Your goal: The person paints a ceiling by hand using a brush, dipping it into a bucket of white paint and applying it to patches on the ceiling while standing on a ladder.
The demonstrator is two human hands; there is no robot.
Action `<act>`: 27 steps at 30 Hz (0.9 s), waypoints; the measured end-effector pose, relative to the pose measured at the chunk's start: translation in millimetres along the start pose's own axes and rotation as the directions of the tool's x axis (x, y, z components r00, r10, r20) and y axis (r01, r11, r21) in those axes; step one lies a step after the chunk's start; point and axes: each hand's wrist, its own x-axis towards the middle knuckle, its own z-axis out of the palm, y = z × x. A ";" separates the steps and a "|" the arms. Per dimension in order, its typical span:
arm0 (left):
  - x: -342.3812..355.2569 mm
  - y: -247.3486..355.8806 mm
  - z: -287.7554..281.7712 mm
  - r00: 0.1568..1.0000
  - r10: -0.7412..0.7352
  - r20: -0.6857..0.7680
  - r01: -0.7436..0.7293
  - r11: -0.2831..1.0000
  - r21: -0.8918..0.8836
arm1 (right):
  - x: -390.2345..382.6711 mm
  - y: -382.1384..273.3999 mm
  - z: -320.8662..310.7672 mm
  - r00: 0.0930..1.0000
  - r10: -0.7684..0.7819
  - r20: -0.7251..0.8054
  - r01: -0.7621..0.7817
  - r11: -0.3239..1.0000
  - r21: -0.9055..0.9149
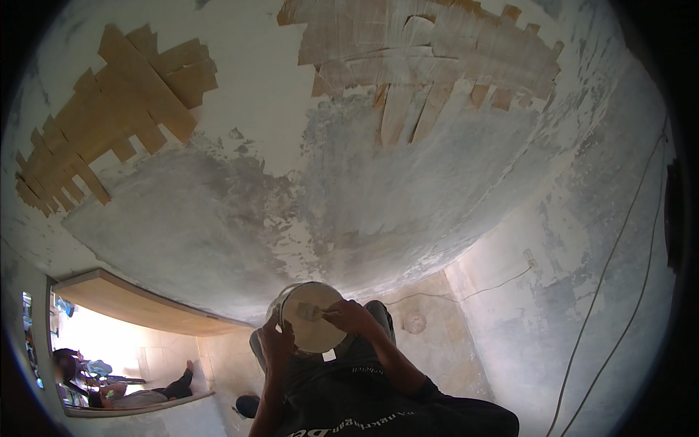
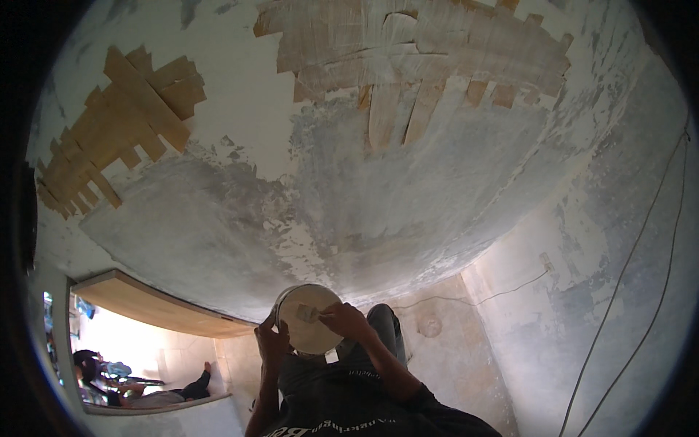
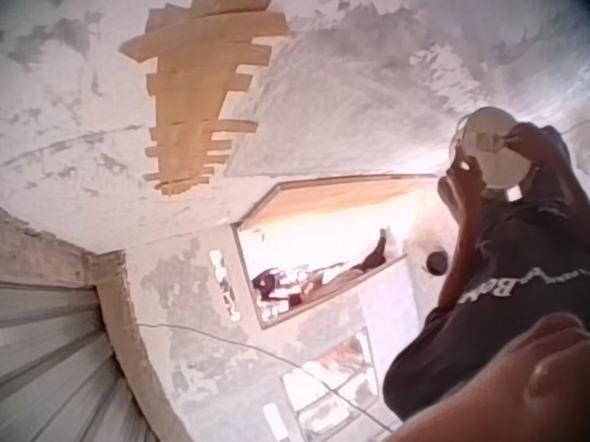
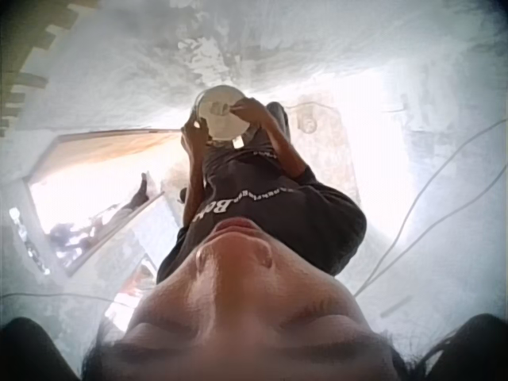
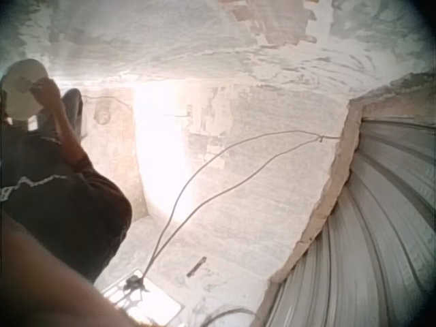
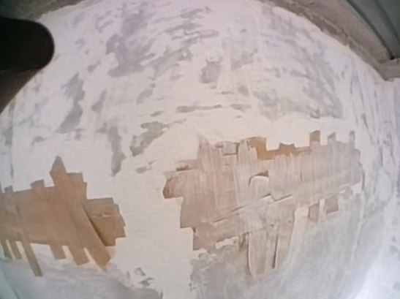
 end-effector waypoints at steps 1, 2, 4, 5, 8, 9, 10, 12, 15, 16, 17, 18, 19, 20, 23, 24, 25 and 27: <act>-0.2 0.5 0.0 1.000 -0.013 -0.002 0.013 1.000 -0.010 | -3.0 -15.4 -8.0 0.998 -0.055 0.022 0.057 0.994 -0.096; -1.2 -1.9 1.4 1.000 -0.015 -0.004 0.015 1.000 -0.010 | -3.9 -24.5 -11.3 0.993 -0.109 0.049 0.116 0.975 -0.190; -2.7 -6.9 5.6 0.999 0.003 -0.054 0.001 0.997 0.071 | 2.3 -5.4 11.9 0.958 -0.275 -0.076 0.254 0.943 -0.213; -2.7 5.7 1.1 0.998 0.004 -0.056 0.000 0.997 0.072 | 4.1 -4.5 17.0 0.882 -0.430 -0.192 0.379 0.891 -0.251; -3.8 28.2 -9.6 0.978 -0.190 0.082 0.184 0.980 0.076 | 5.8 -14.7 15.1 0.956 -0.269 -0.115 0.238 0.944 -0.226; -3.0 24.2 -8.1 0.979 -0.188 0.082 0.185 0.982 0.040 | 7.4 -15.3 15.8 0.956 -0.271 -0.115 0.241 0.944 -0.226; -3.1 20.1 -6.3 0.979 -0.187 0.084 0.187 0.982 0.003 | 8.2 -14.9 16.5 0.973 -0.212 -0.095 0.195 0.968 -0.159; -2.3 10.4 -3.4 0.980 -0.184 0.078 0.186 0.982 -0.021 | 8.4 -13.5 17.4 0.986 -0.151 -0.072 0.145 0.985 -0.091; -1.1 3.9 -1.4 0.988 -0.148 0.049 0.150 0.988 -0.043 | 4.1 -8.5 15.1 0.991 -0.118 -0.068 0.118 0.993 -0.005; -0.6 2.1 -0.2 0.993 -0.113 0.024 0.114 0.993 -0.041 | 0.5 -6.3 11.5 0.989 -0.129 -0.069 0.133 0.990 0.054; 0.1 -7.2 2.2 0.993 -0.114 0.023 0.115 0.993 -0.040 | -2.8 -4.7 8.9 0.987 -0.144 -0.066 0.151 0.982 0.113; 1.5 -21.6 6.8 0.997 -0.070 -0.018 0.070 0.997 0.012 | -5.7 -2.1 6.8 0.987 -0.144 -0.064 0.151 0.982 0.114; 2.9 -19.3 7.0 0.998 -0.022 -0.053 0.025 0.998 0.065 | -9.1 2.4 4.0 0.965 -0.243 -0.098 0.251 0.964 0.090; 2.7 -16.5 5.8 0.999 -0.022 -0.050 0.025 0.998 0.065 | -11.9 6.3 2.0 0.932 -0.339 -0.129 0.349 0.935 0.063; 2.3 -11.1 1.0 0.998 -0.065 0.011 0.064 0.998 0.029 | -16.4 15.6 3.1 0.992 -0.087 -0.092 0.114 0.932 0.345; 3.2 -17.7 4.4 0.999 -0.034 -0.017 0.035 0.998 0.047 | -17.7 18.2 1.7 0.992 -0.087 -0.091 0.113 0.932 0.346; 3.8 -13.2 3.1 0.999 -0.003 -0.043 0.006 0.998 0.067 | -18.9 19.8 -0.8 0.999 -0.015 -0.048 0.033 0.912 0.408; 1.9 -0.6 -0.8 0.999 -0.041 -0.035 0.043 0.996 0.073 | -21.0 20.3 -4.8 0.999 0.055 0.002 -0.049 0.883 0.466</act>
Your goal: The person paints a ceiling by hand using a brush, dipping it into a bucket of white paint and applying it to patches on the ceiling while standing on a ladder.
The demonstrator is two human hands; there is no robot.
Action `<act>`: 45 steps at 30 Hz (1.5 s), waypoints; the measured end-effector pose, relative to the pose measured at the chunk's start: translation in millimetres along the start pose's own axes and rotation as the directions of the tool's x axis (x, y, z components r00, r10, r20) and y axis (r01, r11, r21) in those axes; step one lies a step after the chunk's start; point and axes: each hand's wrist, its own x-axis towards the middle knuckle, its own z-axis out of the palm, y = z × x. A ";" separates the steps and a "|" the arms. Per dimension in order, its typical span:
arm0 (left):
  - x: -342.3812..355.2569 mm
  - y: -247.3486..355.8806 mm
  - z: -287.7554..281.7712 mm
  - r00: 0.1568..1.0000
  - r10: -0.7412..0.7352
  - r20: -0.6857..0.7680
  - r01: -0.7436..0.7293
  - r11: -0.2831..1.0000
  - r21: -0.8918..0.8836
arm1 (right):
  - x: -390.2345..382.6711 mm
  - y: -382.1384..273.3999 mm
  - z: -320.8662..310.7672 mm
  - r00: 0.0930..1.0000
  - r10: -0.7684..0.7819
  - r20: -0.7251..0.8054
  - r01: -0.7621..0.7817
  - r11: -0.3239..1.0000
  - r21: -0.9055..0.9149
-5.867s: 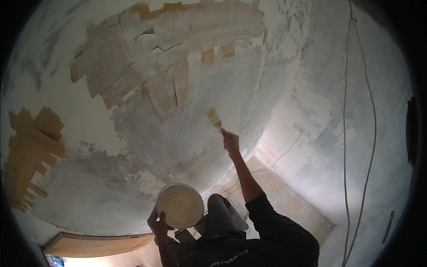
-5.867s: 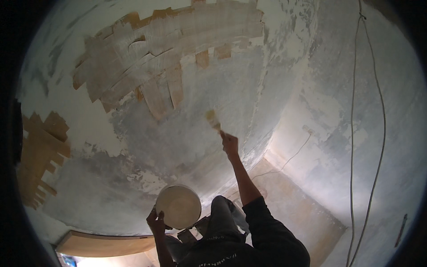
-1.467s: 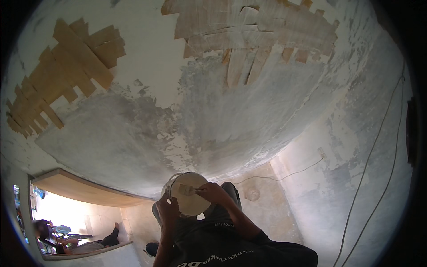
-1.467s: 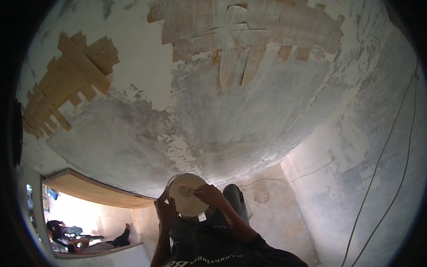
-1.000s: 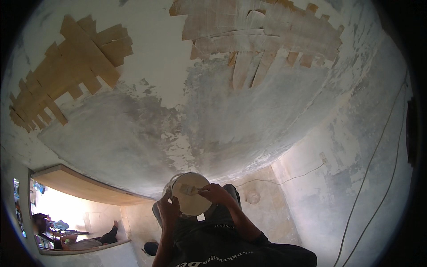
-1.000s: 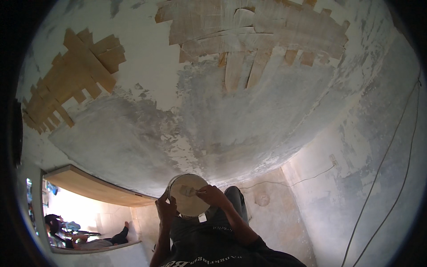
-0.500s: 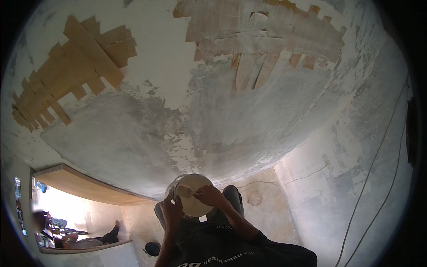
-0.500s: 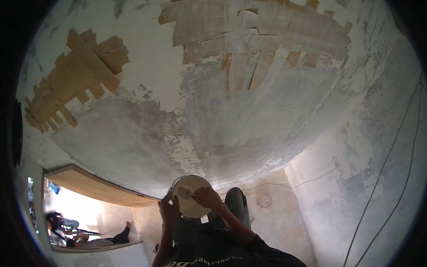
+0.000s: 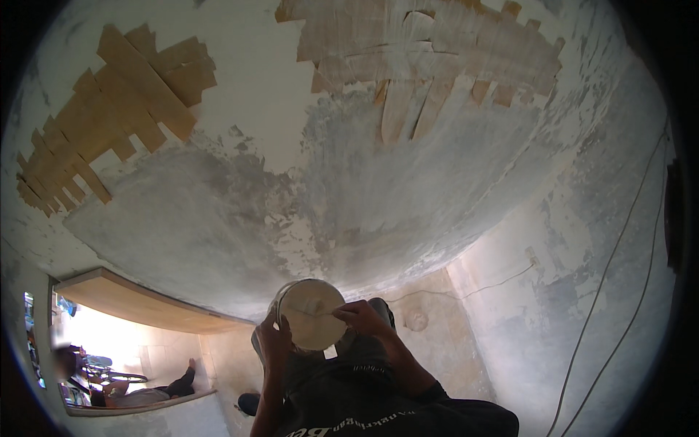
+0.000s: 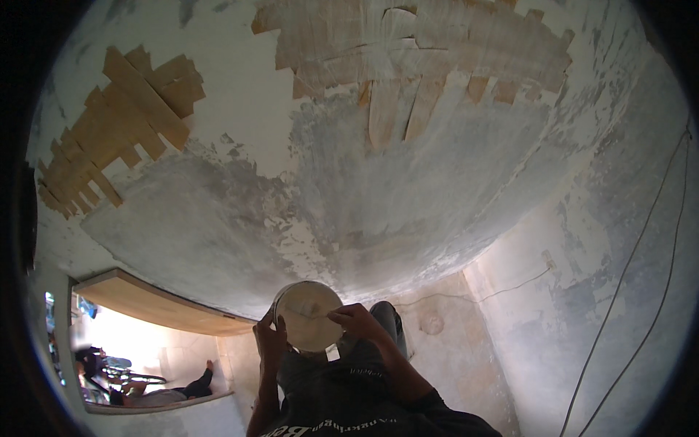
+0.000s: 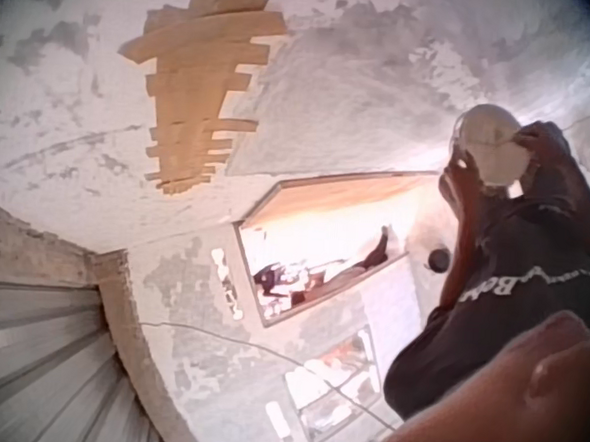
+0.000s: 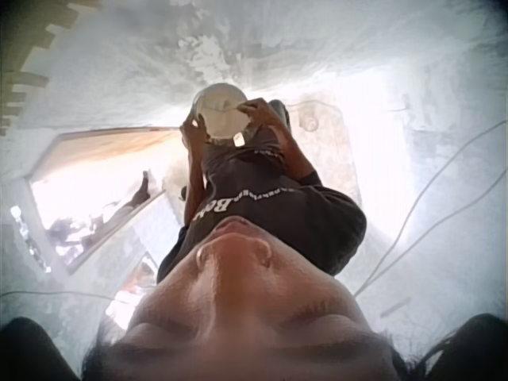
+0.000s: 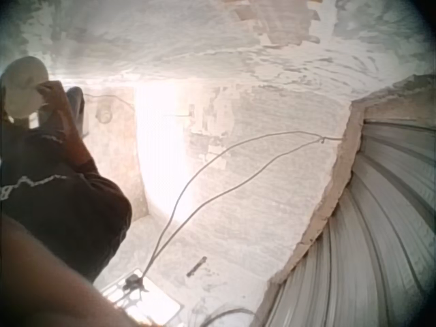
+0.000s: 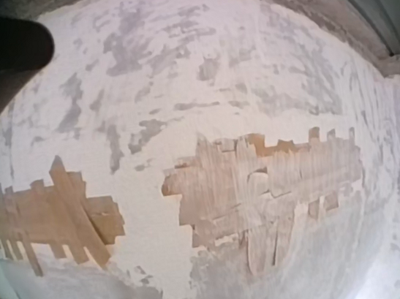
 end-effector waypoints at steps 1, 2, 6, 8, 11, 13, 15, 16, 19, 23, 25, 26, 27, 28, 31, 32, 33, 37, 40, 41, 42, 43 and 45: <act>-3.4 5.7 -4.0 0.999 -0.043 0.008 0.043 0.999 0.007 | -3.3 -1.6 0.5 1.000 0.009 -0.017 -0.009 1.000 0.022; -3.4 -0.6 -2.1 0.999 -0.053 0.007 0.052 0.999 0.010 | -4.8 -2.9 1.0 0.999 0.019 -0.032 -0.017 0.999 0.043; -0.6 -34.9 16.2 1.000 0.006 0.002 -0.006 1.000 -0.027 | -4.6 -5.0 4.1 0.997 0.078 -0.014 -0.078 0.996 -0.031; 1.9 -19.6 11.2 0.999 -0.018 0.050 0.020 0.999 -0.032 | -2.6 -0.8 7.5 0.994 0.053 -0.099 -0.053 0.999 0.001; -6.1 20.6 -5.2 0.983 -0.142 0.121 0.153 0.984 -0.093 | 1.4 -1.2 14.1 0.994 0.067 -0.085 -0.059 0.993 0.097; -8.0 26.8 -8.4 0.982 -0.160 0.101 0.172 0.978 -0.116 | 2.9 -3.6 19.9 0.993 0.105 -0.061 -0.094 0.982 0.162; -7.8 17.3 -6.4 0.984 -0.149 0.096 0.160 0.981 -0.112 | 2.7 -9.3 27.4 0.986 0.122 -0.111 -0.096 0.973 0.212; -7.5 13.3 -5.7 0.986 -0.136 0.093 0.146 0.983 -0.108 | 3.1 -10.0 29.5 0.987 0.120 -0.110 -0.095 0.973 0.211; -6.9 9.0 -5.8 0.990 -0.109 0.095 0.115 0.991 -0.062 | 3.2 -11.2 34.7 0.988 0.119 -0.101 -0.082 0.946 0.313; -6.7 3.7 -4.2 0.990 -0.100 0.099 0.105 0.994 -0.040 | 3.6 -11.9 37.9 0.985 0.124 -0.119 -0.068 0.916 0.396; -5.5 -4.9 -0.6 0.997 0.014 0.074 -0.010 0.999 -0.044 | 4.1 -10.0 38.6 0.986 0.130 -0.108 -0.074 0.905 0.419; -6.1 -3.2 -0.7 0.997 0.014 0.076 -0.011 0.999 -0.045 | 4.5 -8.0 39.1 0.987 0.130 -0.097 -0.071 0.884 0.463; -7.1 -0.1 -1.3 0.997 -0.013 0.073 0.017 0.998 -0.053 | 4.6 -6.7 39.7 0.988 0.129 -0.087 -0.068 0.860 0.506; -6.6 3.5 -2.7 0.997 -0.039 0.067 0.043 0.997 -0.062 | 4.2 -9.1 41.5 0.988 0.127 -0.087 -0.066 0.861 0.505; -6.8 -1.6 0.2 0.996 -0.054 0.064 0.056 0.998 -0.030 | 2.3 -15.1 45.4 0.974 0.182 -0.138 -0.081 0.841 0.534; -7.0 -0.6 -0.1 0.996 -0.055 0.064 0.057 0.998 -0.030 | 2.8 -13.8 45.0 0.976 0.177 -0.129 -0.082 0.841 0.535; -7.8 1.8 -1.3 0.996 -0.067 0.066 0.069 0.997 -0.042 | 3.1 -12.8 44.6 0.978 0.173 -0.120 -0.083 0.840 0.535; -7.0 -11.1 5.4 0.997 -0.067 0.039 0.065 0.997 0.037 | 2.6 -12.4 43.6 0.980 0.167 -0.112 -0.077 0.827 0.557; -7.9 -9.5 4.7 0.996 -0.069 0.059 0.065 0.995 0.072 | 1.2 -10.6 42.0 0.979 0.176 -0.107 -0.082 0.809 0.583; -7.6 -9.4 5.7 0.996 -0.070 0.059 0.066 0.995 0.071 | 2.3 -6.2 40.7 0.978 0.178 -0.106 -0.089 0.824 0.560; -7.1 -9.8 7.2 0.998 -0.053 0.039 0.050 0.997 0.065 | 3.4 -1.9 38.8 0.978 0.180 -0.105 -0.097 0.838 0.537; -6.7 -10.6 8.2 0.999 -0.036 0.019 0.035 0.998 0.060 | 4.7 3.0 37.0 0.978 0.181 -0.105 -0.097 0.838 0.537; -6.0 -11.7 9.3 0.999 -0.031 0.018 0.030 0.999 0.045 | 5.4 11.4 31.2 0.973 0.201 -0.113 -0.150 0.924 0.353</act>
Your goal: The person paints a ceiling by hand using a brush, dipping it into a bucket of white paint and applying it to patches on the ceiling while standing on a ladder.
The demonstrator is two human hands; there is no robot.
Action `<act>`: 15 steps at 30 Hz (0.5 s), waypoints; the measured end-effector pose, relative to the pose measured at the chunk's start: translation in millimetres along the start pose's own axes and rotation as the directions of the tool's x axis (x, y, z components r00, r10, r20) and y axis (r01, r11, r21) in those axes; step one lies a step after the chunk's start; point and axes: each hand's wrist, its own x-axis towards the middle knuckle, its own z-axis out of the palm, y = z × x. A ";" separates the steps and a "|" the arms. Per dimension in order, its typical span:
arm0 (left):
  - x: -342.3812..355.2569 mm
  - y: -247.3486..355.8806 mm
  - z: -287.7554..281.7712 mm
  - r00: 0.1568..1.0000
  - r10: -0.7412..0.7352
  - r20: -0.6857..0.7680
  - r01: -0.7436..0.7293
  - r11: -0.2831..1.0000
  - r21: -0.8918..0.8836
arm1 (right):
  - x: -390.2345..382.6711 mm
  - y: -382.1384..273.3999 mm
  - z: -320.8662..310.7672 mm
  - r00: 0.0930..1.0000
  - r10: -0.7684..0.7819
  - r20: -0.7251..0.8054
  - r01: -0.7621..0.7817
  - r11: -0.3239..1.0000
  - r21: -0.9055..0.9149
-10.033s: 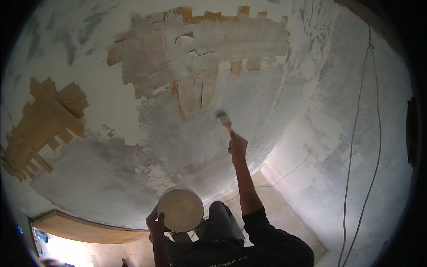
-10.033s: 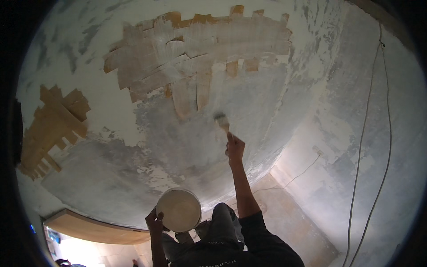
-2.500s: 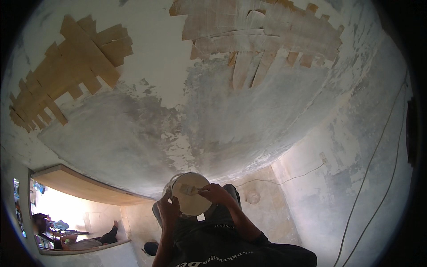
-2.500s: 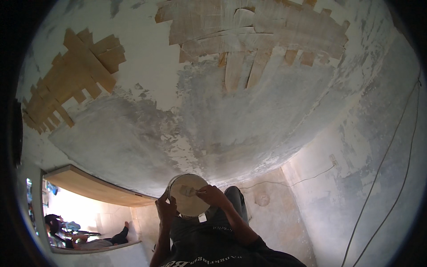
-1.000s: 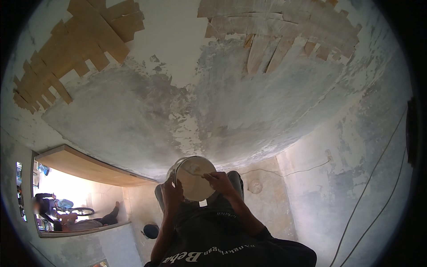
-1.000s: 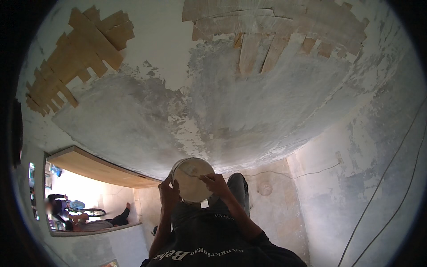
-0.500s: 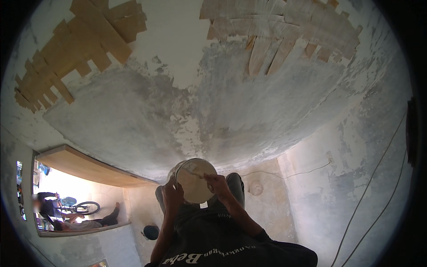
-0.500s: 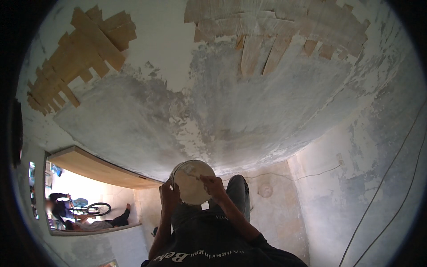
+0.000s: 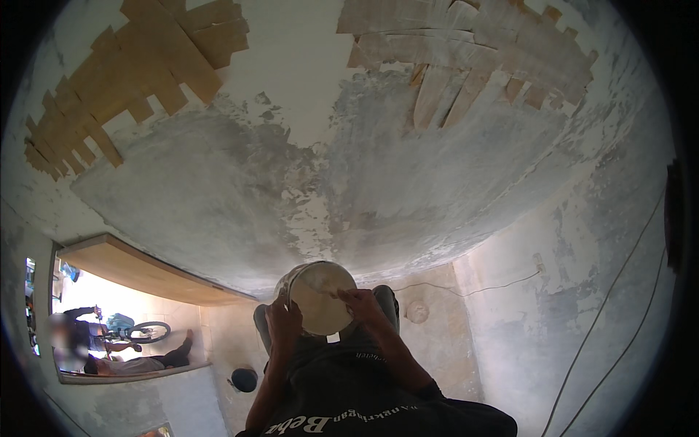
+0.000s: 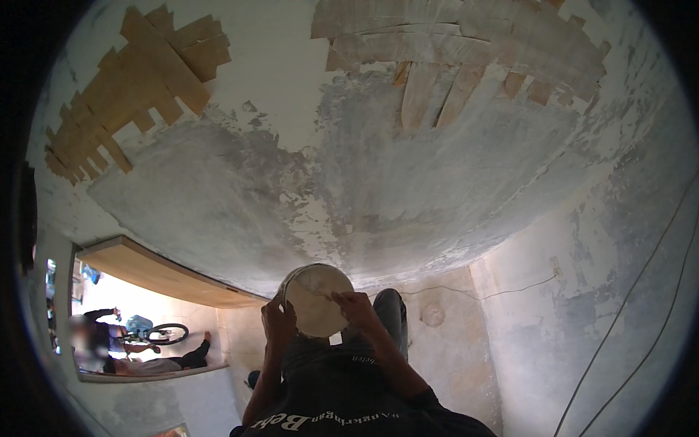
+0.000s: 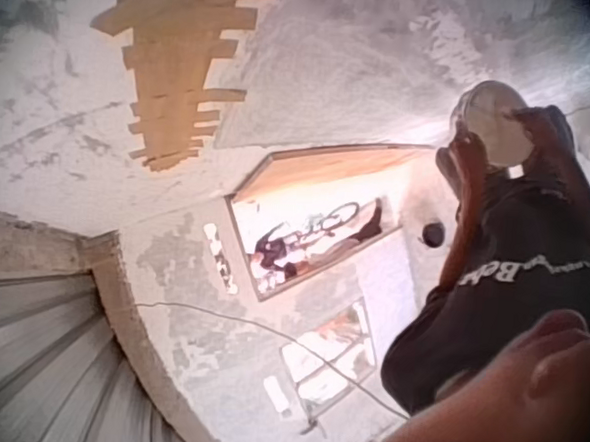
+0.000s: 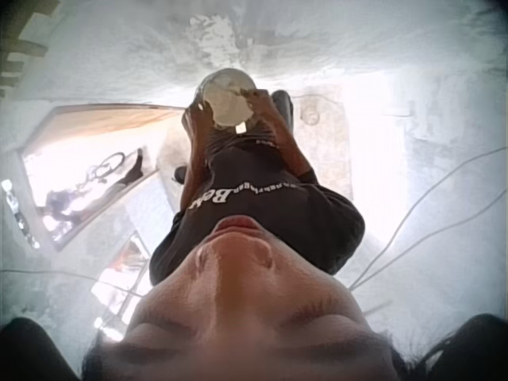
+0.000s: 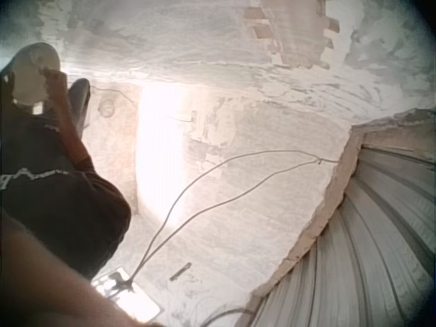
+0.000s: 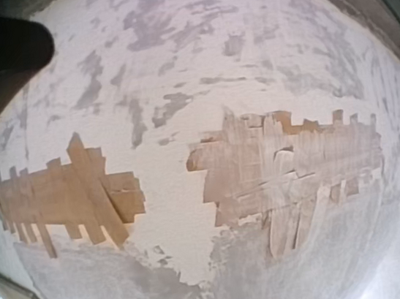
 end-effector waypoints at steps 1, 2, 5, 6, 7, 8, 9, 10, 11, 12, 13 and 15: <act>0.8 -1.7 -0.6 1.000 0.005 -0.004 -0.005 1.000 -0.013 | -2.9 -5.2 -2.3 1.000 0.000 0.002 0.000 1.000 0.001; 1.8 -4.6 -0.9 1.000 0.005 -0.005 -0.005 1.000 -0.011 | -6.9 -13.0 -5.3 0.999 -0.025 0.026 0.029 0.987 -0.160; 1.9 -4.1 -3.7 1.000 0.010 0.008 -0.010 1.000 -0.014 | -9.0 -9.7 -9.2 0.946 -0.300 0.119 0.322 0.844 -0.429; 2.0 -0.3 -5.8 1.000 -0.005 0.023 0.006 0.999 -0.050 | -8.9 -6.4 -9.2 0.895 -0.413 0.169 0.441 0.761 -0.475; 2.6 6.4 -8.6 0.999 -0.019 0.039 0.023 0.996 -0.086 | -9.0 -4.1 -9.3 0.828 -0.518 0.215 0.547 0.660 -0.515; 2.9 12.3 -10.2 0.999 -0.018 0.044 0.022 0.996 -0.085 | -8.7 -1.6 -7.0 0.826 -0.527 0.202 0.516 0.561 -0.647; 3.1 17.8 -11.5 0.993 -0.077 0.086 0.086 0.992 -0.096 | -8.5 0.8 -4.3 0.823 -0.536 0.190 0.468 0.449 -0.761; 3.0 19.5 -12.9 0.983 -0.139 0.124 0.152 0.983 -0.105 | -10.7 -2.7 1.3 0.823 -0.535 0.191 0.469 0.450 -0.760; 3.3 10.7 -8.8 0.983 -0.139 0.121 0.152 0.983 -0.105 | -15.6 -11.1 8.5 0.856 -0.493 0.157 0.418 0.480 -0.771; 4.1 -5.2 0.3 0.997 -0.045 0.057 0.049 0.997 -0.061 | -18.2 -15.7 13.8 0.885 -0.449 0.123 0.366 0.507 -0.780; 5.6 -4.1 1.0 0.998 0.057 0.002 -0.057 0.998 -0.010 | -16.9 -14.7 14.9 0.884 -0.451 0.120 0.365 0.508 -0.780; 4.9 -1.0 -0.9 0.999 0.002 0.042 0.000 0.999 -0.042 | -11.9 -10.2 15.4 0.877 -0.469 0.107 0.354 0.478 -0.804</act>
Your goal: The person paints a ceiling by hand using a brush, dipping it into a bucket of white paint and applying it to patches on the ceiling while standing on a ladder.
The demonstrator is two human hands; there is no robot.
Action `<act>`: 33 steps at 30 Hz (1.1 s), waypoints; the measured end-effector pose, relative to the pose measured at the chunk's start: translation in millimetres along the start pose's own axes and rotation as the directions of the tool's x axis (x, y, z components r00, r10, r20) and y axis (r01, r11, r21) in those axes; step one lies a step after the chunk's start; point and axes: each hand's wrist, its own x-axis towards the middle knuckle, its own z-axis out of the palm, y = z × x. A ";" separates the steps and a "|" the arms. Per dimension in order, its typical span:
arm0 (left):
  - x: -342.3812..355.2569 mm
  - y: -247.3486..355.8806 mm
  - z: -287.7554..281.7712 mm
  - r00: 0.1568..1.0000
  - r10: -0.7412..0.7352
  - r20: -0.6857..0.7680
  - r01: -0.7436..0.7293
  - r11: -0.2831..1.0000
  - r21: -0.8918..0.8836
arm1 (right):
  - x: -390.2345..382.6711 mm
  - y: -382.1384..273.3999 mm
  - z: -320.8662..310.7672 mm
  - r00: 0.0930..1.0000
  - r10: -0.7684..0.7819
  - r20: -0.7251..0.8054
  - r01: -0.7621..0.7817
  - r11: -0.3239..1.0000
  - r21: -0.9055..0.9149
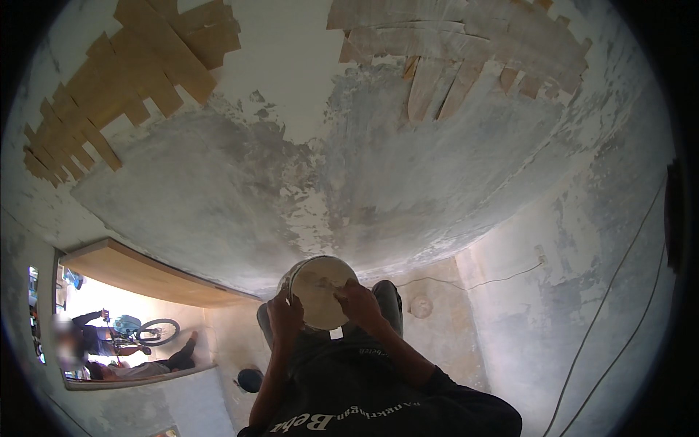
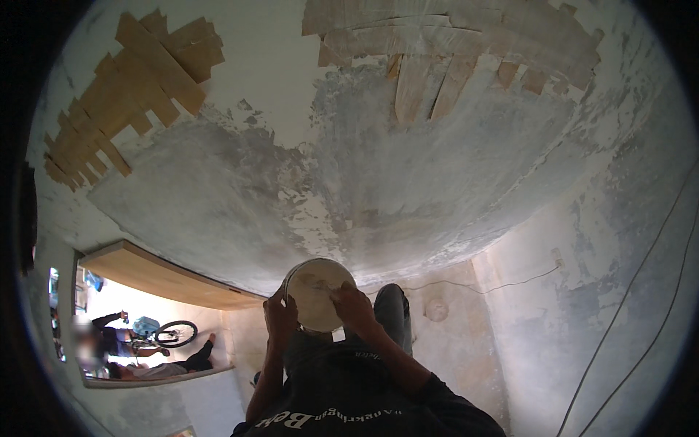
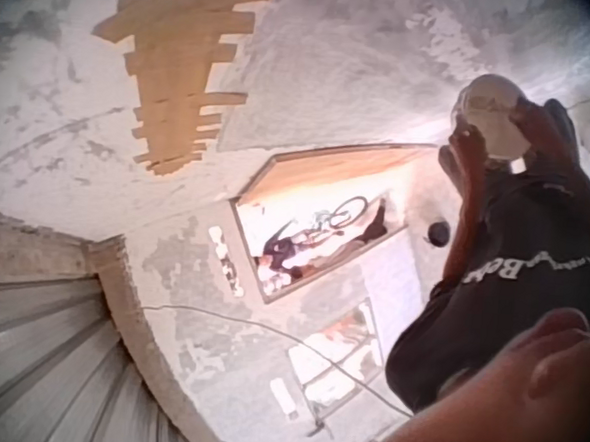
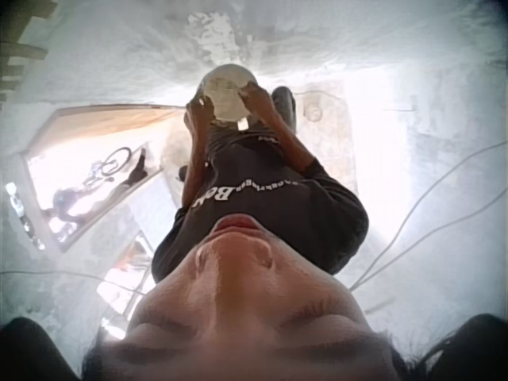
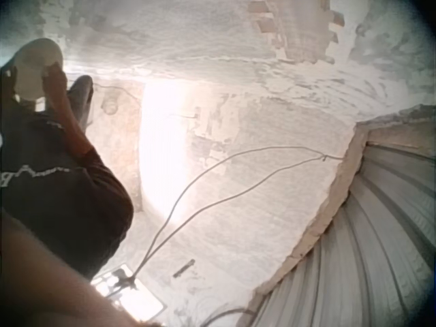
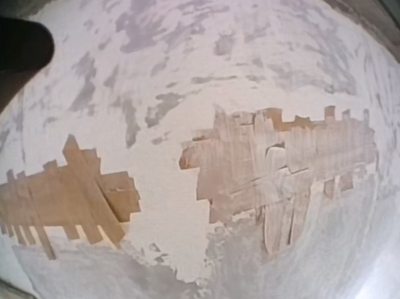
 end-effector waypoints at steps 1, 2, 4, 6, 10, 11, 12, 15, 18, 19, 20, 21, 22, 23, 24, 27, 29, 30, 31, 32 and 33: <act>0.3 4.7 -2.4 0.998 -0.058 0.037 0.059 0.998 -0.034 | 2.4 2.1 1.8 1.000 0.000 -0.004 0.000 1.000 0.001; 0.4 4.7 -2.3 0.998 -0.053 0.037 0.055 0.998 -0.033 | 4.9 3.9 3.0 0.998 -0.015 -0.060 0.018 0.998 0.055; -1.8 1.4 -2.6 1.000 0.012 -0.012 -0.012 1.000 0.008 | 7.7 4.5 2.9 0.992 -0.030 -0.119 0.043 0.993 0.109; -2.2 -11.9 -0.7 1.000 0.001 -0.021 -0.001 1.000 0.006 | 8.2 2.8 0.4 0.973 -0.077 -0.216 0.111 0.982 0.150; -5.3 8.4 -12.9 0.997 -0.069 -0.021 0.068 0.996 -0.060 | -0.6 9.5 -1.7 0.973 -0.078 -0.217 0.112 0.983 0.148; -4.8 7.0 -12.7 0.998 -0.066 -0.018 0.065 0.996 -0.061 | -3.0 11.1 -2.2 0.979 -0.057 -0.197 0.100 0.972 0.214; -4.7 3.1 -13.3 0.997 -0.081 0.000 0.081 0.995 -0.060 | -5.2 12.8 -3.4 0.984 -0.038 -0.176 0.086 0.957 0.278; -2.0 -16.3 -10.5 0.999 -0.035 -0.025 0.034 0.997 -0.063 | -12.1 16.4 -10.3 0.994 0.031 -0.109 0.022 0.892 0.452; 0.2 -18.7 -11.2 0.998 0.033 -0.053 -0.035 0.998 -0.045 | -11.5 32.8 -5.6 0.952 -0.115 -0.283 0.241 0.852 0.465; 0.4 -14.5 -14.1 0.998 0.042 -0.049 -0.043 0.999 -0.028 | -11.7 39.5 -2.7 0.927 -0.159 -0.340 0.311 0.833 0.458; -0.3 -9.5 -17.8 0.998 0.044 -0.041 -0.045 0.999 -0.025 | -14.1 46.8 1.2 0.975 0.089 -0.206 0.095 0.668 0.738; -1.5 -3.3 -22.5 0.999 -0.030 -0.014 0.029 0.998 -0.053 | -14.4 53.1 6.1 0.960 0.282 0.003 -0.117 0.391 0.913; -1.6 2.4 -25.2 0.995 -0.101 0.012 0.102 0.991 -0.082 | -10.1 57.2 9.4 0.958 0.286 -0.001 -0.116 0.390 0.913; -0.2 4.6 -24.5 0.996 -0.089 0.020 0.090 0.993 -0.083 | -4.1 61.5 11.4 0.925 0.379 -0.013 -0.130 0.347 0.929; 0.8 5.4 -23.6 0.990 -0.133 0.044 0.137 0.986 -0.094 | 2.2 69.7 15.6 0.883 0.468 -0.020 -0.138 0.301 0.943; -3.3 15.2 -28.2 0.989 -0.134 0.058 0.139 0.986 -0.094 | 32.0 122.5 55.5 0.781 0.623 -0.042 -0.218 0.335 0.917; -3.7 11.0 -29.1 0.997 -0.072 0.039 0.076 0.993 -0.086 | 57.8 154.7 80.7 0.711 0.703 -0.016 -0.282 0.306 0.909; -5.2 -3.2 -25.3 1.000 0.027 0.000 -0.027 0.998 -0.057 | 71.0 175.2 98.0 0.726 0.682 -0.088 -0.235 0.367 0.900; -6.7 1.6 -25.7 0.993 0.114 -0.027 -0.115 0.993 -0.028 | 73.6 176.6 99.5 0.731 0.664 -0.155 -0.203 0.429 0.880; -4.7 7.1 -27.1 0.992 0.122 -0.019 -0.122 0.992 -0.023 | 81.6 178.0 100.5 0.725 0.671 -0.156 -0.200 0.422 0.884; -2.6 13.7 -29.8 0.999 -0.012 0.040 0.014 0.998 -0.056 | 96.8 179.2 100.7 0.694 0.653 -0.302 -0.211 0.586 0.782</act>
